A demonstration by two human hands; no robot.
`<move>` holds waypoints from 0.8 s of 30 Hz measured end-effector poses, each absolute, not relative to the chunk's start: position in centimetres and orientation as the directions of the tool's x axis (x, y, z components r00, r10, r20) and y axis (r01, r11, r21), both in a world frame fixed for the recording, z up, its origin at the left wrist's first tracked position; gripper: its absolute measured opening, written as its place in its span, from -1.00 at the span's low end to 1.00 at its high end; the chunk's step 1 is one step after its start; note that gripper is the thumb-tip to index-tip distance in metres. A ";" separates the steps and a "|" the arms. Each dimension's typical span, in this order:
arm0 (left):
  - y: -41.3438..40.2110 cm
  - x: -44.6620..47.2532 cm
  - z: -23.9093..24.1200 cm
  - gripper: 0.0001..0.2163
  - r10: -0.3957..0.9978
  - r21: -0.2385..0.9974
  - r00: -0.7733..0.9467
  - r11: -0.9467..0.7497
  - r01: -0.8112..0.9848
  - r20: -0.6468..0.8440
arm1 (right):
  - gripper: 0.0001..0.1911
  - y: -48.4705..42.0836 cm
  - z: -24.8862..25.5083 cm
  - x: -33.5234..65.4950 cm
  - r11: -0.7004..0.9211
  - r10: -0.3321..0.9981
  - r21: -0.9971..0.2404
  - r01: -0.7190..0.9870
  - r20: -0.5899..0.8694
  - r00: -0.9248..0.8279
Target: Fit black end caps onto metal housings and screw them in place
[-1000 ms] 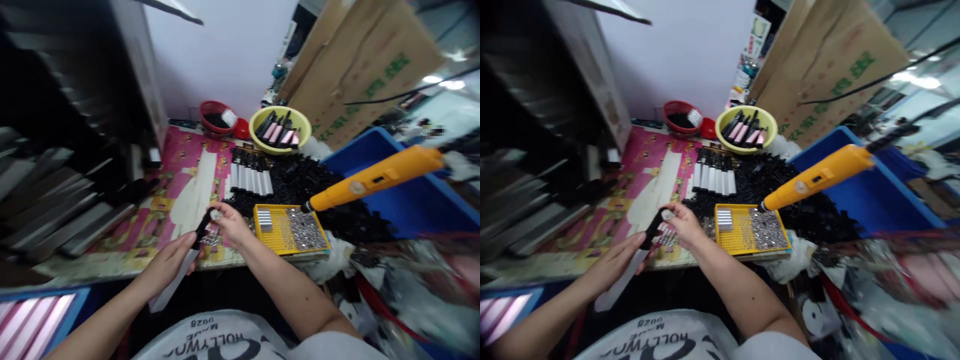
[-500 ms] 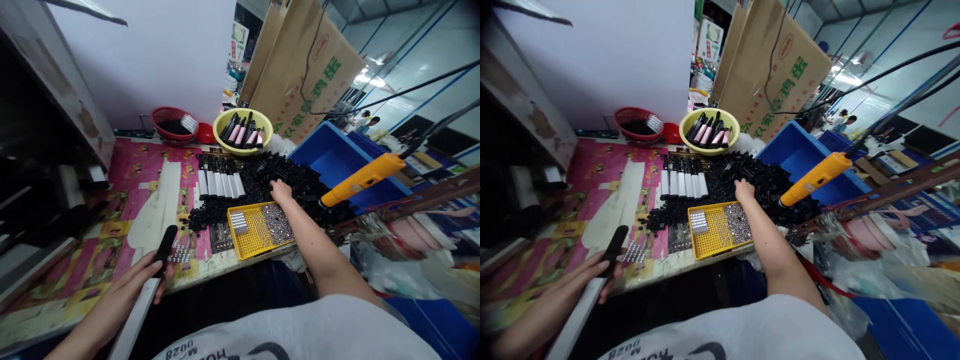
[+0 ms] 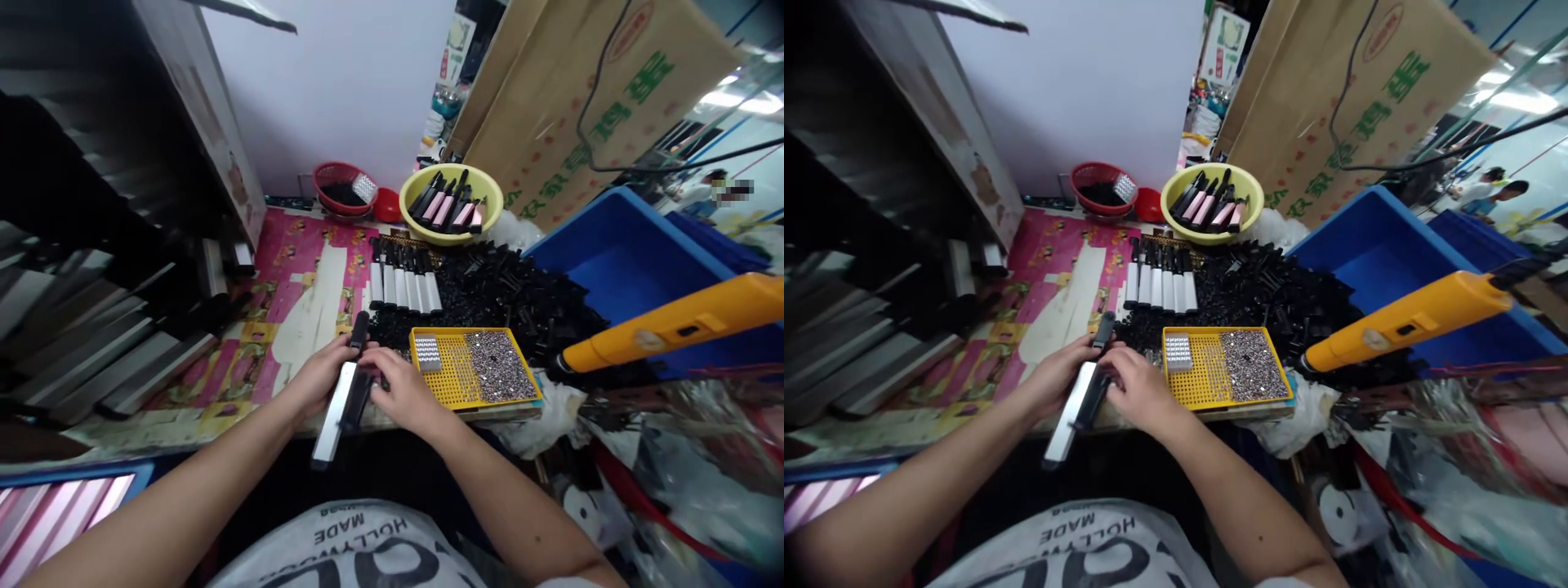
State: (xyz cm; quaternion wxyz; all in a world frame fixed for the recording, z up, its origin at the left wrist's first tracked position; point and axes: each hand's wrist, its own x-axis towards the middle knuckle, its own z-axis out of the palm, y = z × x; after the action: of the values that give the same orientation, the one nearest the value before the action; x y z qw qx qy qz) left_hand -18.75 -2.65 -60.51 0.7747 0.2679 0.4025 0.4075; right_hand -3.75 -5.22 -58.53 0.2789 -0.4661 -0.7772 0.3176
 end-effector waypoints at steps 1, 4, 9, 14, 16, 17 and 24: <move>-2.6 -18.8 -60.6 -0.74 0.850 0.748 0.330 0.520 -0.412 -0.410 | -0.70 -5.5 -58.9 -4.4 0.392 0.892 -0.713 0.582 0.140 -0.430; -2.8 -19.2 -60.8 -0.75 0.848 0.750 0.291 0.528 -0.398 -0.443 | -0.67 -5.2 -59.5 -5.2 0.424 0.891 -0.609 0.670 0.147 -0.430; -2.3 -21.5 -60.0 -0.80 0.864 0.740 0.234 0.503 -0.447 -0.446 | -0.72 -4.2 -58.2 -4.1 0.440 0.893 -0.601 0.667 0.215 -0.396; -1.3 -24.9 -59.4 -0.78 0.934 0.807 0.096 0.348 -0.477 -0.345 | -0.79 -7.5 -56.9 -2.1 0.383 0.895 -0.715 0.584 0.131 -0.426; -1.7 -25.2 -59.3 -0.77 0.938 0.816 0.092 0.336 -0.471 -0.334 | -0.81 -10.1 -58.5 -2.3 0.355 0.807 -0.743 0.568 -0.064 -0.588; -2.0 -25.1 -59.3 -0.76 0.938 0.815 0.101 0.338 -0.470 -0.331 | -0.82 -11.3 -59.8 -2.6 0.326 0.750 -0.726 0.606 -0.192 -0.634; -5.3 -22.5 -59.0 -0.79 0.900 0.768 0.203 0.435 -0.470 -0.385 | -0.65 -13.0 -69.9 -8.3 0.105 0.807 -0.429 0.897 -0.490 -0.329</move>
State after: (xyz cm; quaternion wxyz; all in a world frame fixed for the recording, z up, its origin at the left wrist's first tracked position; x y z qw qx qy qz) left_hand -22.46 -5.27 -59.03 0.7330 0.2535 0.4243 0.4672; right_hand -8.29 -13.00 -69.89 -0.0659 -0.5756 -0.7403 0.3411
